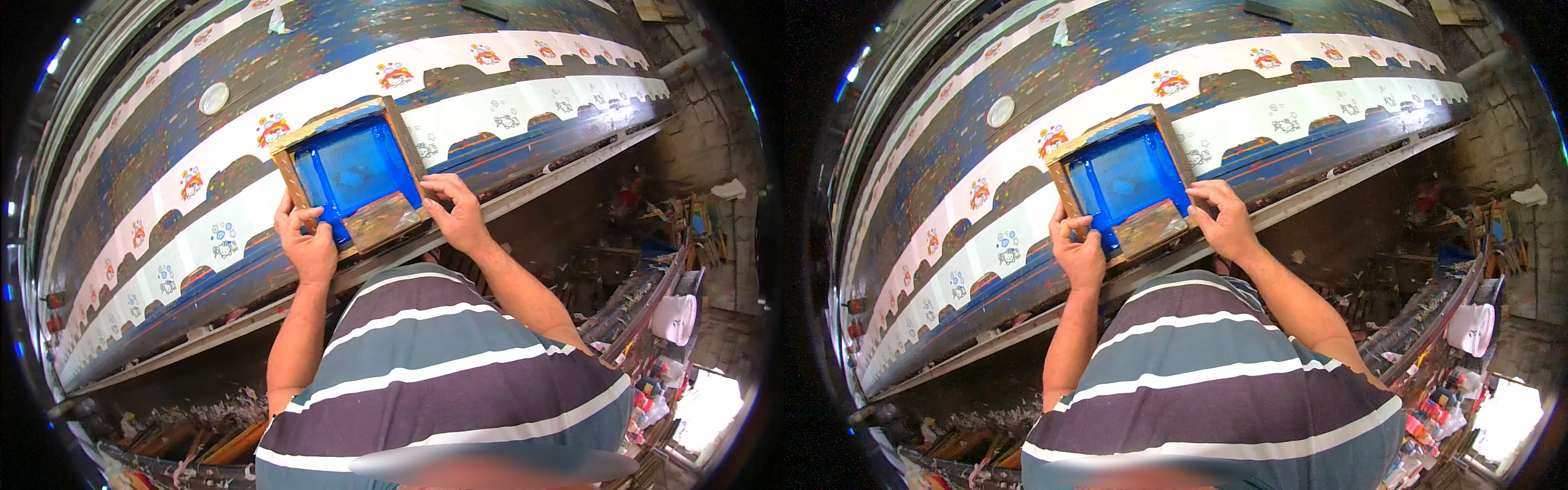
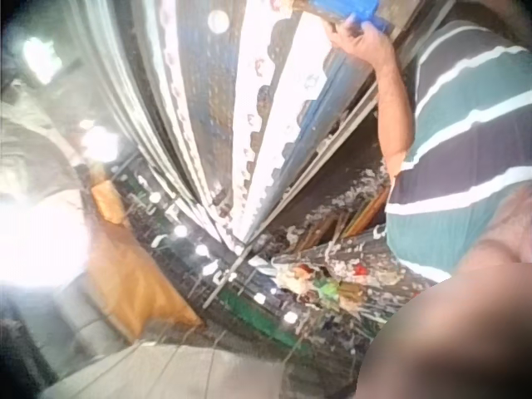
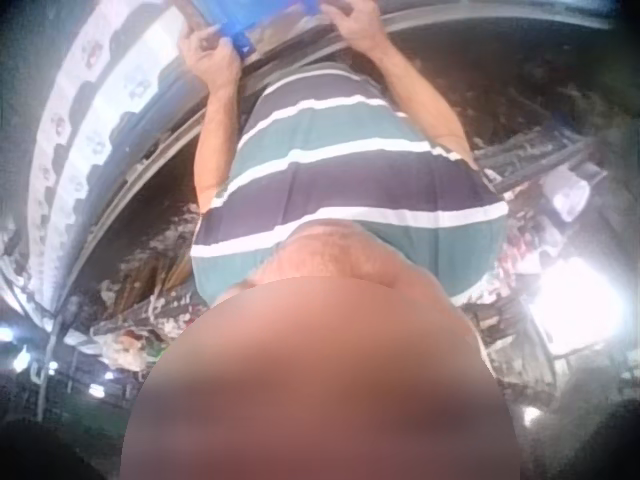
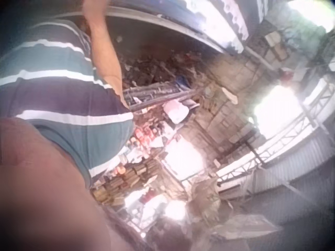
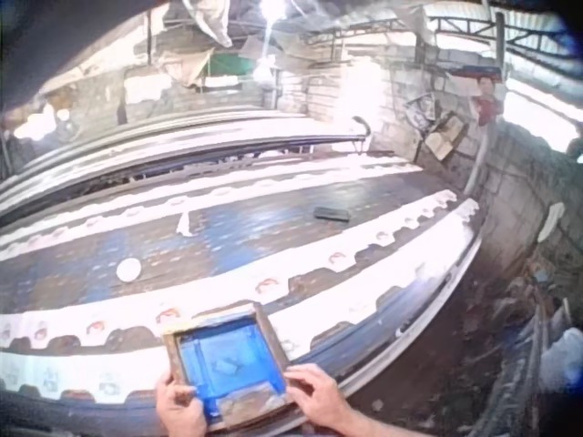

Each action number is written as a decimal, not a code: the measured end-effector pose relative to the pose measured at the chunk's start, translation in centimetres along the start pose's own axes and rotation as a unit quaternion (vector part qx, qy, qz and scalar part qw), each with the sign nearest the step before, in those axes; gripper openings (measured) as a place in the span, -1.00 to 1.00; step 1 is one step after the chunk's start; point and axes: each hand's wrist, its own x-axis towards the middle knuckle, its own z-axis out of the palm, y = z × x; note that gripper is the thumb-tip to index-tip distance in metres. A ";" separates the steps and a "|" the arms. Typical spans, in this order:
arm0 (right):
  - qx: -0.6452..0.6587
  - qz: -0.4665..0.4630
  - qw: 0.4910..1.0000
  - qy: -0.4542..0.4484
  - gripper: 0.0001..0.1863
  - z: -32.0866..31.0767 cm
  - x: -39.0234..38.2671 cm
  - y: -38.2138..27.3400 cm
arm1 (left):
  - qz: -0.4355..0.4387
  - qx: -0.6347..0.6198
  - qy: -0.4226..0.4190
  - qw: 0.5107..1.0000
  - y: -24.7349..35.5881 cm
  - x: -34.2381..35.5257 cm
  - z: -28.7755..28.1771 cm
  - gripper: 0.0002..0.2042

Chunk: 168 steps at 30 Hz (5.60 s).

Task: The person holds a wooden screen-printing frame with blue ink and repeatedly uses a squeegee to spread the ink evenly across the screen. The person moves the frame along a long table with printed paper sections and continues the same spreading motion throughout the clip.

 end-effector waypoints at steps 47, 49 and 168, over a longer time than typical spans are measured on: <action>-0.246 -0.297 0.882 -0.272 -0.60 -10.2 7.6 1.1 | -0.073 0.020 -0.004 0.997 1.0 -2.4 14.0 -0.81; -0.262 -0.288 0.880 -0.270 -0.59 -10.2 6.8 1.0 | -0.079 0.003 -0.006 0.997 1.2 -2.5 14.0 -0.82; -0.248 -0.286 0.903 -0.203 -0.57 -25.8 24.1 12.5 | -0.097 -0.011 -0.017 0.995 9.4 -5.5 36.6 -0.79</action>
